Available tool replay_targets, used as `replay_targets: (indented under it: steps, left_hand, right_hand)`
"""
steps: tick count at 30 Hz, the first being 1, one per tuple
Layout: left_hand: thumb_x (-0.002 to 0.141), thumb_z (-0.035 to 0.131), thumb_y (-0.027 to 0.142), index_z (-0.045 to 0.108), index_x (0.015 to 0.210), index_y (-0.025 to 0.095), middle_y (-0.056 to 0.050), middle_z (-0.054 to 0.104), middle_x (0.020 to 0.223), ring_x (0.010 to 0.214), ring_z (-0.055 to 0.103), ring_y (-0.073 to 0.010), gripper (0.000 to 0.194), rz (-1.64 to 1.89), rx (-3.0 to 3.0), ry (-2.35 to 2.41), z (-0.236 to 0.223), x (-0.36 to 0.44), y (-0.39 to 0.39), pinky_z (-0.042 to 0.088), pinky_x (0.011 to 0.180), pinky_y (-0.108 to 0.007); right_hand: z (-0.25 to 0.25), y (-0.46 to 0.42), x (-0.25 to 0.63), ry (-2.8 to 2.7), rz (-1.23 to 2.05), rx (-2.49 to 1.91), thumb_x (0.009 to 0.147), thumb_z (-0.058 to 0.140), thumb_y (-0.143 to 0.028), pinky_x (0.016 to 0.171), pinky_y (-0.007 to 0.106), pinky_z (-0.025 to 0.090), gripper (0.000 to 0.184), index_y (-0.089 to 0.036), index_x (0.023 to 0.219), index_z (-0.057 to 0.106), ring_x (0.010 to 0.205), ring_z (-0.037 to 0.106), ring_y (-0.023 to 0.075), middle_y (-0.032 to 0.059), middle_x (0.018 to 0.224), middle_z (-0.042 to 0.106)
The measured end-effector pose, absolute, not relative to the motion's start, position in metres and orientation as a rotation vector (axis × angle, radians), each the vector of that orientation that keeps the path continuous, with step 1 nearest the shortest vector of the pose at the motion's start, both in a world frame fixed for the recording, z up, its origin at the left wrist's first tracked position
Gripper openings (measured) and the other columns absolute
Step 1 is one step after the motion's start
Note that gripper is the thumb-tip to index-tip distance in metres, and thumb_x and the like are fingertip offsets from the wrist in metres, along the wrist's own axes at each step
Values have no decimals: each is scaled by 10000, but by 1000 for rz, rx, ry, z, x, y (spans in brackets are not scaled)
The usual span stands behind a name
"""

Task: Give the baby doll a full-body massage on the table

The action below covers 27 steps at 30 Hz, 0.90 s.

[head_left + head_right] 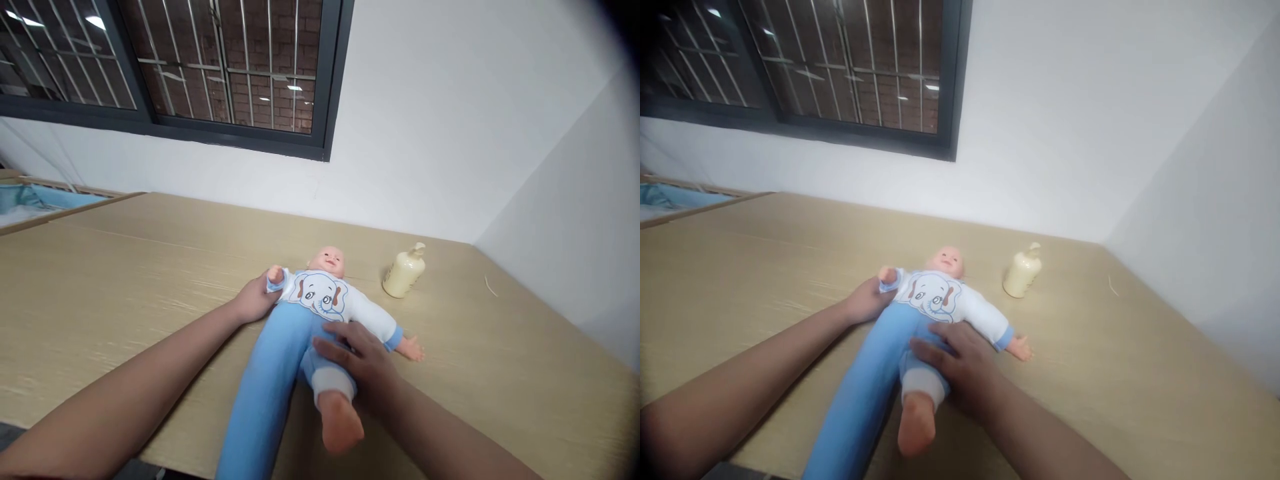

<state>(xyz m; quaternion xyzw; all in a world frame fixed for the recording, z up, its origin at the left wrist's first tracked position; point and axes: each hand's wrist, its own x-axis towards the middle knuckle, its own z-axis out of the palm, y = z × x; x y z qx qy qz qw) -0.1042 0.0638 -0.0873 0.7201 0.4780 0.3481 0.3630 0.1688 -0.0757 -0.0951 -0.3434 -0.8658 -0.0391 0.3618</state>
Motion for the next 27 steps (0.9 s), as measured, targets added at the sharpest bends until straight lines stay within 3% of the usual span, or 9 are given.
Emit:
replay_targets:
  steps: [3, 8, 11, 15, 18, 22, 25, 27]
  left_hand:
    - [708, 747, 478, 655, 966, 168, -77, 721, 1008, 1038, 642, -347, 414, 1014, 1595, 1141, -93, -110, 72, 482, 881, -385]
    - [709, 745, 485, 593, 908, 163, -44, 662, 806, 801, 646, -267, 408, 1069, 1405, 1077, -97, -109, 76, 495, 739, -361]
    - [705, 769, 499, 610, 930, 147, -60, 669, 827, 756, 644, -243, 447, 1079, 1311, 1024, -97, -108, 75, 502, 714, -353]
    - [691, 815, 496, 637, 994, 135, -91, 694, 899, 775, 656, -239, 504, 1090, 1229, 991, -97, -111, 77, 517, 707, -345]
    - [693, 824, 500, 650, 1025, 129, -126, 712, 968, 845, 677, -270, 528, 1081, 1202, 991, -97, -114, 79, 537, 734, -367]
    - [699, 816, 526, 648, 1086, 131, -141, 726, 1057, 955, 689, -311, 578, 1075, 1230, 1009, -98, -114, 78, 548, 824, -410]
    - [672, 827, 545, 664, 1110, 131, -146, 727, 1133, 1068, 668, -356, 624, 1055, 1327, 1049, -97, -113, 75, 518, 935, -447]
    - [661, 830, 551, 690, 1086, 138, -142, 725, 1169, 1141, 635, -386, 609, 1043, 1421, 1106, -96, -113, 74, 481, 1001, -461]
  right_hand:
    - [-83, -94, 161, -2327, -54, -695, 890, 688, -284, 950, 415, 518, 509, -335, 1379, 556, 1092, 603, 244, 81, 1302, 621]
    - [-76, -113, 139, -2438, -70, -587, 895, 662, -352, 865, 404, 523, 309, -336, 1203, 651, 1005, 604, 226, 25, 1211, 670]
    - [-85, -114, 131, -2483, -142, -566, 902, 665, -335, 813, 376, 518, 178, -356, 1077, 682, 965, 615, 203, -21, 1144, 694]
    - [-106, -111, 126, -2506, -187, -555, 871, 706, -366, 785, 374, 528, 133, -402, 998, 689, 934, 640, 208, -50, 1094, 702]
    - [-109, -112, 126, -2434, -215, -561, 877, 704, -354, 865, 382, 535, 93, -392, 961, 691, 967, 649, 200, -59, 1070, 709]
    - [-85, -116, 135, -2344, -241, -601, 892, 690, -294, 1114, 500, 417, 224, -385, 1096, 687, 1187, 589, 230, -33, 1178, 700]
    - [-70, -114, 147, -2337, -170, -713, 868, 681, -267, 1135, 613, 371, 391, -336, 1252, 653, 1370, 453, 343, 67, 1348, 608]
    - [-70, -108, 156, -2278, -123, -801, 869, 672, -239, 1110, 601, 417, 472, -331, 1328, 614, 1434, 378, 377, 101, 1454, 506]
